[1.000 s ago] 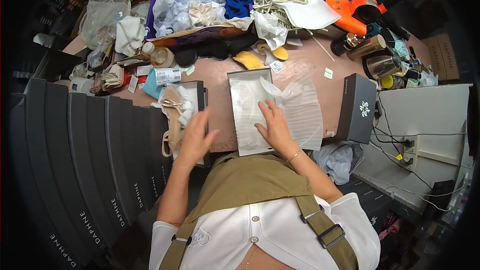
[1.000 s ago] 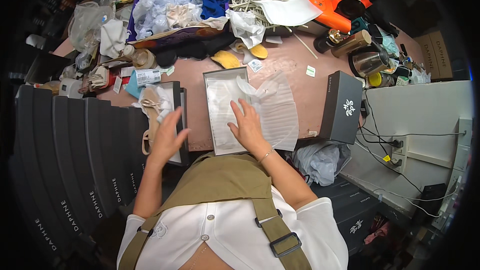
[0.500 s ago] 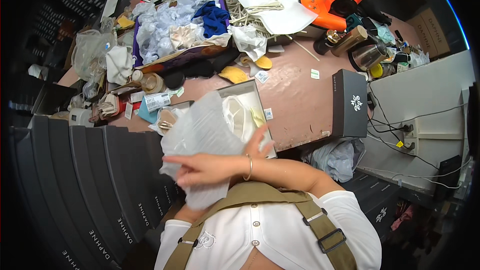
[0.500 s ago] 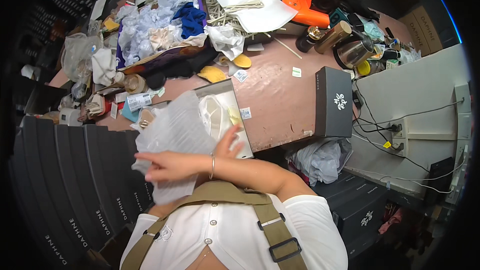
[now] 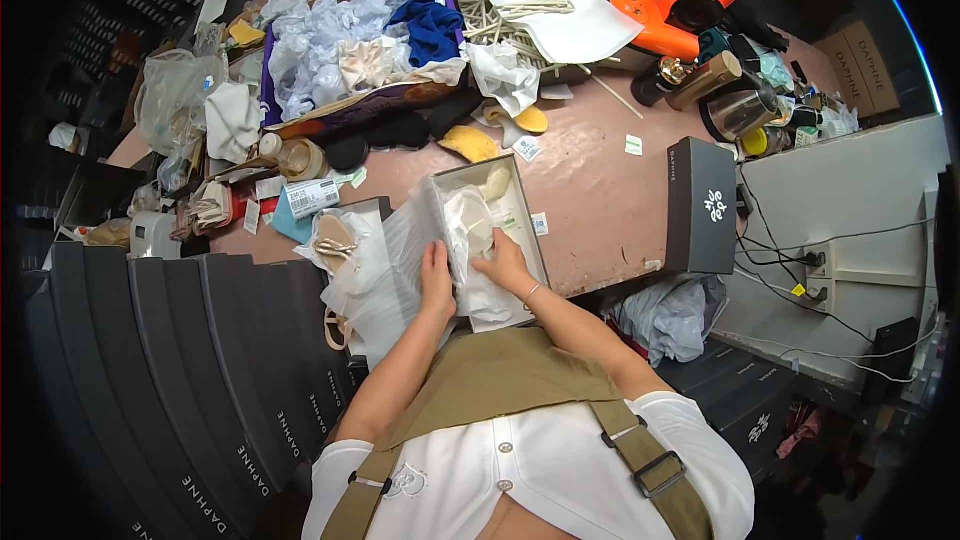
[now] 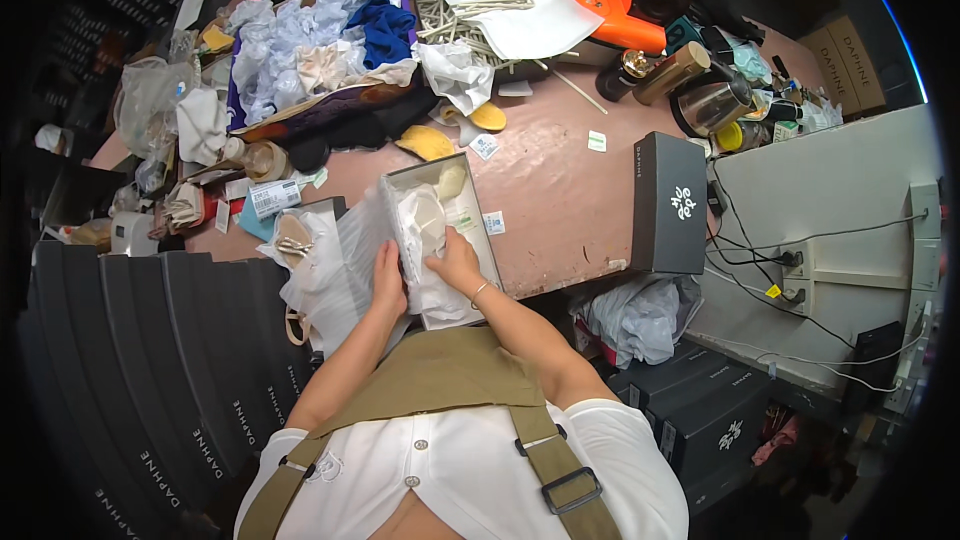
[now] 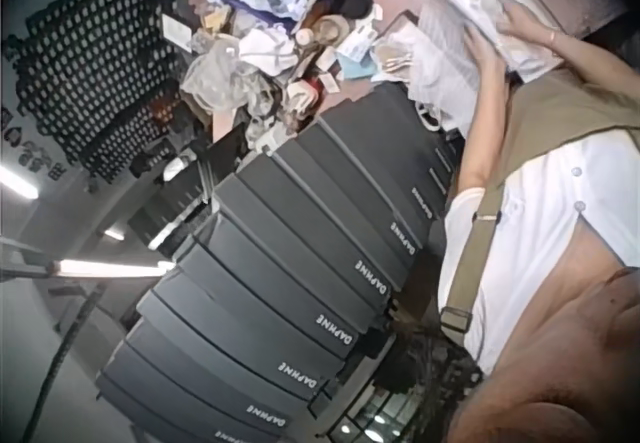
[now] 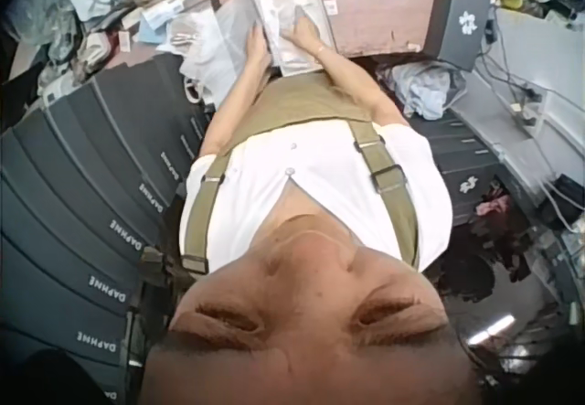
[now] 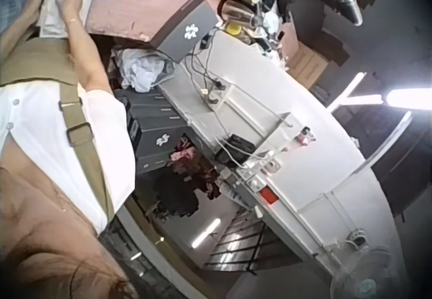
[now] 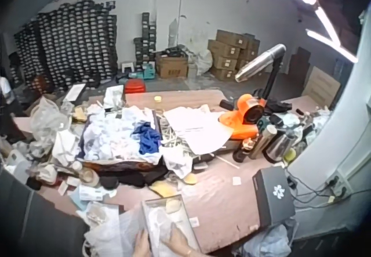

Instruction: Pack high-heeled sandals into a shoebox using protective paper and adding necessary tags.

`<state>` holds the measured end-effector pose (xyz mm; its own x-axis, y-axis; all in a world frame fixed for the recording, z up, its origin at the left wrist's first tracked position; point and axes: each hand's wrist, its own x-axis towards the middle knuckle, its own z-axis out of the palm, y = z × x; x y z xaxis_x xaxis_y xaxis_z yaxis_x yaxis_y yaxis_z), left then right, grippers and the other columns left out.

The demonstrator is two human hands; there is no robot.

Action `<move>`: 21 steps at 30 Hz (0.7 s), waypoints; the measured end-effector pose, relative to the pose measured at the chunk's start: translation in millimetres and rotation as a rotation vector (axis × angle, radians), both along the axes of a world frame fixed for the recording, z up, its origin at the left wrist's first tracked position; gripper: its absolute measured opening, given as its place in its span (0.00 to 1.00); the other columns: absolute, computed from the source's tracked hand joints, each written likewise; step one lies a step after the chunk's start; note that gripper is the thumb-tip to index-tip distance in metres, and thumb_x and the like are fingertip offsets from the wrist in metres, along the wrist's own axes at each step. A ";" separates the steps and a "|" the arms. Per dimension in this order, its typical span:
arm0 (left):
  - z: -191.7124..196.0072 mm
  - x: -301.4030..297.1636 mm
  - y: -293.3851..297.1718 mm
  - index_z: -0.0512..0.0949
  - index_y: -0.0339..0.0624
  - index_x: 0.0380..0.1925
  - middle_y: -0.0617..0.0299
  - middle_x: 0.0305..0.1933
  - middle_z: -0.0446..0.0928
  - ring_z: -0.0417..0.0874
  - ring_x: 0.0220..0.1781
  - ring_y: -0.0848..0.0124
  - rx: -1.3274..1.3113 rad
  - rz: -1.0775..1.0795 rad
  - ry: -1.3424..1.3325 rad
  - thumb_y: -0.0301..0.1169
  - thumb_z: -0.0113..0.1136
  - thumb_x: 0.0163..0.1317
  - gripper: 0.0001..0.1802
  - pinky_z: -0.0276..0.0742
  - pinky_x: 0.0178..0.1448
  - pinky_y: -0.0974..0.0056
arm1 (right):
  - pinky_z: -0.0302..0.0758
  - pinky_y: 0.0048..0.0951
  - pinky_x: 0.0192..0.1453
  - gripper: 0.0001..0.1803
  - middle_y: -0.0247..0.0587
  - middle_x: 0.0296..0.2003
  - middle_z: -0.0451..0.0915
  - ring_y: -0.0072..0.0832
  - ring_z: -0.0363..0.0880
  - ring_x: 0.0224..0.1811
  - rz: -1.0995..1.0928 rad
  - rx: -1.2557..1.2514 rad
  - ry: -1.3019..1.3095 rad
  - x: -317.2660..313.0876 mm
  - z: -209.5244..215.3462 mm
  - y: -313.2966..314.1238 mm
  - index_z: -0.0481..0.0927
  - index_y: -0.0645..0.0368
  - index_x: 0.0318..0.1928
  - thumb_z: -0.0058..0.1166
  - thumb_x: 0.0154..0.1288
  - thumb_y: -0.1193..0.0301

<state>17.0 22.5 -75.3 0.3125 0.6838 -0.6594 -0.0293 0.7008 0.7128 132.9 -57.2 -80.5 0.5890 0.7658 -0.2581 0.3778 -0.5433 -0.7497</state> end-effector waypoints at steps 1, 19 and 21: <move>7.9 -1.3 -6.0 0.59 0.31 0.64 0.49 0.65 0.65 0.65 0.67 0.63 0.192 -0.015 0.065 0.39 0.49 0.70 0.30 0.61 0.68 0.61 | 0.73 0.42 0.47 0.36 0.58 0.41 0.76 0.50 0.76 0.45 0.022 -0.042 0.083 6.1 2.3 -0.4 0.70 0.67 0.54 0.66 0.44 0.63; -8.3 110.4 38.3 0.78 0.39 0.34 0.50 0.39 0.77 0.77 0.43 0.51 1.263 -0.894 0.603 0.24 0.55 0.56 0.06 0.73 0.49 0.51 | 0.69 0.42 0.56 0.30 0.53 0.49 0.73 0.49 0.71 0.53 0.000 0.193 -0.465 127.7 86.6 -69.2 0.72 0.64 0.54 0.65 0.51 0.65; 13.3 105.4 42.3 0.79 0.36 0.36 0.47 0.38 0.78 0.78 0.41 0.51 1.202 -0.851 0.355 0.24 0.54 0.60 0.07 0.73 0.47 0.53 | 0.73 0.37 0.52 0.36 0.53 0.52 0.70 0.45 0.74 0.49 -0.047 0.375 -0.183 103.3 101.9 -59.7 0.65 0.61 0.61 0.66 0.53 0.66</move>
